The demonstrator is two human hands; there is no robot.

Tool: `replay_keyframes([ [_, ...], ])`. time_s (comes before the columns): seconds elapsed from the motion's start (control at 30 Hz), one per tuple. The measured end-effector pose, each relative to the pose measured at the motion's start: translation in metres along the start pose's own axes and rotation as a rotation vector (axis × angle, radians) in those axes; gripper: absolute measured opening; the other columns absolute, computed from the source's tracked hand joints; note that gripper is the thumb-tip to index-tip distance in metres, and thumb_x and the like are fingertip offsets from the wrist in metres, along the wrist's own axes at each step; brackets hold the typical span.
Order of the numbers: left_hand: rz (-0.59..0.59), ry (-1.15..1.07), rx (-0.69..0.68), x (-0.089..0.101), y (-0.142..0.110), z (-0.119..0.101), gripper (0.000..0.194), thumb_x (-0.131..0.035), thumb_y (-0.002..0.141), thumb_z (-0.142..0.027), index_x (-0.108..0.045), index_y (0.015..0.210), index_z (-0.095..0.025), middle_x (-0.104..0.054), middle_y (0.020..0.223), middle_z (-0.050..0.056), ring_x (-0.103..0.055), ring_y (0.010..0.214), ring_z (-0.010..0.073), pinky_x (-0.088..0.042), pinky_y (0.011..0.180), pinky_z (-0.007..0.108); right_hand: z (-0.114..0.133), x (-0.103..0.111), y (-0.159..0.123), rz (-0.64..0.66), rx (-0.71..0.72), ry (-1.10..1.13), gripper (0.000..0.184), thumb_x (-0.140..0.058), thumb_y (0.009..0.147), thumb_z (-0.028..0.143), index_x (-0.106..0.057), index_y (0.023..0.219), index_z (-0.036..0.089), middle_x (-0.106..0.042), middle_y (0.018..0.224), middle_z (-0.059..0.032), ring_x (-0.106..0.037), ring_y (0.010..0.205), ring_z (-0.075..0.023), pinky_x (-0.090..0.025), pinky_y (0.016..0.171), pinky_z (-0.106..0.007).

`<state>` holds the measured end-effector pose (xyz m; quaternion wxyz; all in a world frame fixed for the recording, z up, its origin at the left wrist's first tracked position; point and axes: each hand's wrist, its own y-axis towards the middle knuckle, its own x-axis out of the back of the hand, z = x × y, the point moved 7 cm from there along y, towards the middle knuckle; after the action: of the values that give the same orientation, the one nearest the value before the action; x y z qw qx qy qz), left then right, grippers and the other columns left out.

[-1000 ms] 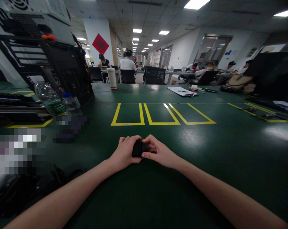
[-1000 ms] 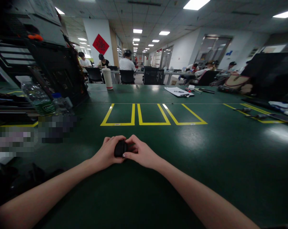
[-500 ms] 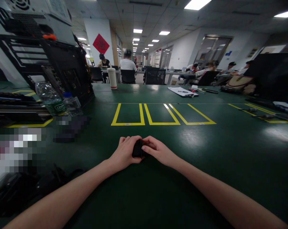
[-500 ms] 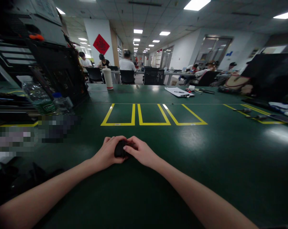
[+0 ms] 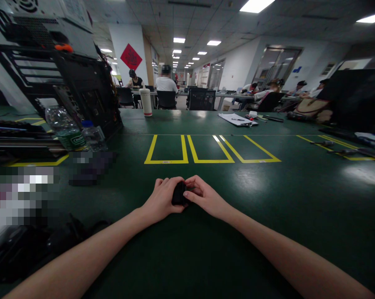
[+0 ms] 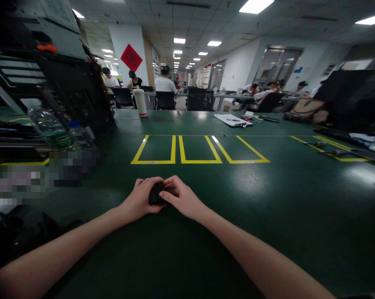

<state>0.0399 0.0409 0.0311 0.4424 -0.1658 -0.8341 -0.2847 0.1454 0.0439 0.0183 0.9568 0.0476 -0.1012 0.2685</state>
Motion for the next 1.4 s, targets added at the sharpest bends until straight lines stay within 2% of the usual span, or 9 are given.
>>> replay_keyframes([
  [0.17, 0.003, 0.009, -0.001, -0.001, 0.001, -0.001, 0.056, -0.064, 0.064, -0.032, -0.035, 0.111, -0.022, -0.051, 0.103, 0.003, -0.048, 0.091, 0.0217, -0.03, 0.078, 0.035, -0.004, 0.001, 0.0, 0.001, -0.031, -0.035, 0.028, -0.05, 0.078, 0.029, -0.041, 0.103, 0.022, -0.049, 0.102, -0.0045, -0.053, 0.088, -0.017, -0.047, 0.072, -0.035],
  [0.27, -0.021, 0.026, 0.006, 0.0, 0.001, 0.001, 0.057, -0.066, 0.062, -0.031, -0.036, 0.109, -0.022, -0.052, 0.1, 0.003, -0.049, 0.09, 0.0217, -0.03, 0.077, 0.035, -0.001, 0.001, 0.0, 0.012, -0.015, -0.029, 0.028, -0.053, 0.076, 0.025, -0.041, 0.101, 0.021, -0.049, 0.102, -0.0041, -0.053, 0.09, -0.0167, -0.047, 0.075, -0.035],
  [0.47, 0.002, 0.014, 0.002, -0.002, 0.0, 0.001, 0.057, -0.064, 0.064, -0.03, -0.035, 0.112, -0.022, -0.051, 0.105, 0.003, -0.048, 0.091, 0.0214, -0.03, 0.078, 0.034, 0.008, -0.001, -0.003, 0.07, 0.04, 0.029, 0.029, -0.059, 0.071, 0.019, -0.043, 0.094, 0.02, -0.048, 0.1, -0.0017, -0.05, 0.099, -0.0168, -0.045, 0.081, -0.034],
  [0.67, -0.001, 0.015, 0.006, -0.001, 0.0, 0.0, 0.055, -0.064, 0.064, -0.031, -0.036, 0.11, -0.023, -0.051, 0.103, 0.002, -0.049, 0.091, 0.021, -0.03, 0.079, 0.034, 0.001, 0.001, 0.001, 0.046, 0.048, 0.11, 0.019, -0.053, 0.076, 0.027, -0.043, 0.09, 0.02, -0.051, 0.093, -0.0008, -0.055, 0.087, -0.0141, -0.047, 0.075, -0.032],
  [0.87, -0.003, 0.011, 0.013, -0.001, 0.0, 0.0, 0.056, -0.065, 0.064, -0.032, -0.035, 0.111, -0.023, -0.051, 0.103, 0.003, -0.048, 0.092, 0.0221, -0.03, 0.08, 0.036, -0.006, 0.002, 0.003, 0.006, -0.021, 0.03, 0.027, -0.052, 0.076, 0.033, -0.043, 0.097, 0.019, -0.051, 0.097, -0.0032, -0.053, 0.089, -0.0161, -0.047, 0.074, -0.032],
  [1.03, 0.05, -0.002, 0.014, 0.003, 0.0, -0.006, 0.052, -0.061, 0.068, -0.031, -0.035, 0.112, -0.023, -0.051, 0.105, 0.004, -0.048, 0.094, 0.0229, -0.03, 0.081, 0.037, 0.0, -0.001, -0.001, 0.087, -0.032, -0.008, 0.031, -0.053, 0.075, 0.031, -0.041, 0.101, 0.02, -0.049, 0.103, -0.0046, -0.055, 0.079, -0.0138, -0.048, 0.065, -0.03],
  [1.13, 0.055, 0.003, 0.017, 0.004, 0.0, -0.007, 0.052, -0.061, 0.068, -0.03, -0.035, 0.112, -0.022, -0.05, 0.107, 0.005, -0.048, 0.094, 0.0225, -0.031, 0.08, 0.036, 0.006, -0.003, -0.003, 0.124, 0.012, 0.059, 0.032, -0.059, 0.071, 0.023, -0.041, 0.098, 0.021, -0.047, 0.105, -0.0027, -0.053, 0.09, -0.015, -0.047, 0.074, -0.031],
  [1.27, 0.001, 0.025, 0.011, 0.002, 0.0, -0.003, 0.056, -0.064, 0.065, -0.031, -0.035, 0.111, -0.022, -0.051, 0.104, 0.004, -0.048, 0.092, 0.0222, -0.03, 0.079, 0.036, 0.005, -0.002, -0.002, 0.07, 0.037, 0.079, 0.019, -0.053, 0.076, 0.027, -0.043, 0.091, 0.02, -0.05, 0.093, -0.0008, -0.054, 0.084, -0.0134, -0.047, 0.073, -0.031],
  [1.4, -0.012, 0.018, 0.005, -0.002, 0.001, 0.001, 0.056, -0.065, 0.064, -0.031, -0.035, 0.111, -0.022, -0.051, 0.102, 0.003, -0.048, 0.091, 0.0213, -0.03, 0.079, 0.035, 0.0, 0.001, 0.001, 0.003, 0.02, 0.043, 0.021, -0.052, 0.076, 0.03, -0.044, 0.093, 0.02, -0.05, 0.095, -0.0016, -0.054, 0.087, -0.0148, -0.046, 0.075, -0.033],
])
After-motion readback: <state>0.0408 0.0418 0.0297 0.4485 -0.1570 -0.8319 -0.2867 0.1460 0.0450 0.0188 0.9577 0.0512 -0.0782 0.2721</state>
